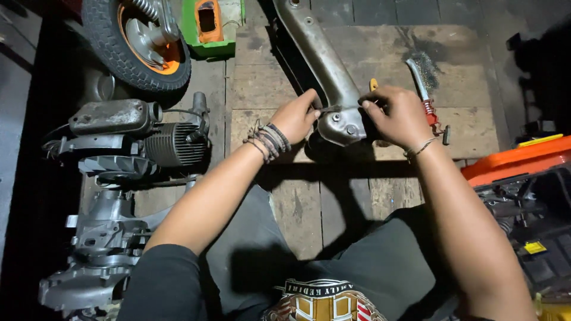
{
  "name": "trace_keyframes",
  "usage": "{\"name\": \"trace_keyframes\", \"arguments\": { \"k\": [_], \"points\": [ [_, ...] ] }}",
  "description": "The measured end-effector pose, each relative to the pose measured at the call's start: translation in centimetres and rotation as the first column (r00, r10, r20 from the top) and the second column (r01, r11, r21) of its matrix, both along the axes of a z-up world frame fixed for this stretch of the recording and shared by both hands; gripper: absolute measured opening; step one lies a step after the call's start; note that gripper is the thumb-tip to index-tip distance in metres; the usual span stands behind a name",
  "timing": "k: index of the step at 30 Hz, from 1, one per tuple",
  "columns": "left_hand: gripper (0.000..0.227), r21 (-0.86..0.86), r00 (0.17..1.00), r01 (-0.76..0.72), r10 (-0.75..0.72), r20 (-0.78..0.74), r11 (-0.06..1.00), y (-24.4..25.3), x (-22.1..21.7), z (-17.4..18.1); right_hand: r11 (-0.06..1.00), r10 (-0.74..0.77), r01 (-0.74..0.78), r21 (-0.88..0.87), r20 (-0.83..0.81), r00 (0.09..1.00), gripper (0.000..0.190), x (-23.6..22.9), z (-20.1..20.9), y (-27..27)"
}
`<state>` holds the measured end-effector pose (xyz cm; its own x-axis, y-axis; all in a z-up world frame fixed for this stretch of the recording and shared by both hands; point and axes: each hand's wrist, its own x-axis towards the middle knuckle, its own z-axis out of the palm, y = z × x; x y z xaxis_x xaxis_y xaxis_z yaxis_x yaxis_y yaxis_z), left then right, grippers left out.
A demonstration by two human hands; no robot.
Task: The person uses a wrench to tighten a bolt on a metal frame part. They then use a file to smooth the surface of the metal part.
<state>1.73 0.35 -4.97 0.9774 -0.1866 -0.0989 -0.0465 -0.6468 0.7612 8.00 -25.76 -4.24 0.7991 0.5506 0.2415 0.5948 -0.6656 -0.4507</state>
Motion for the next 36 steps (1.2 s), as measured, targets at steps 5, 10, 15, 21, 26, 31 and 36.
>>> {"name": "trace_keyframes", "arguments": {
  "k": [5, 10, 15, 21, 26, 31, 36],
  "points": [
    [0.036, 0.160, 0.996, -0.027, 0.041, -0.083, 0.987, 0.5, 1.7, -1.2, 0.999, 0.008, -0.007, -0.035, 0.014, 1.000, 0.015, 0.3, -0.9, 0.1],
    [0.030, 0.047, 0.997, 0.034, -0.031, -0.065, 0.998, 0.6, 3.1, -4.6, 0.996, -0.029, 0.027, -0.088, -0.015, 0.999, 0.016, 0.3, -0.8, 0.3],
    [0.041, 0.184, 0.989, -0.076, 0.098, -0.112, 0.980, 0.9, 2.6, -2.9, 0.993, -0.035, 0.033, -0.117, -0.018, 0.999, 0.019, -0.1, -0.2, 0.5],
    [0.032, 0.420, 0.989, -0.002, 0.065, -0.135, 0.908, 0.5, 1.8, -4.2, 0.991, -0.055, 0.049, -0.128, -0.049, 0.997, 0.022, 0.0, -0.3, 0.4],
    [0.034, 0.117, 0.995, -0.080, 0.087, -0.057, 0.990, 0.5, 2.6, -3.4, 0.990, -0.067, 0.061, -0.130, -0.044, 0.997, 0.021, 0.1, -0.2, 0.5],
    [0.051, -0.008, 0.982, -0.029, 0.027, -0.185, 1.000, 0.0, 3.1, -5.0, 0.990, -0.062, 0.055, -0.127, -0.048, 0.997, 0.019, 0.3, -1.0, 0.4],
    [0.036, 0.107, 0.975, -0.114, 0.132, -0.177, 0.988, 1.5, 4.0, -5.1, 0.989, -0.057, 0.050, -0.141, -0.046, 0.997, 0.019, -0.1, -0.3, 0.5]
  ]
}}
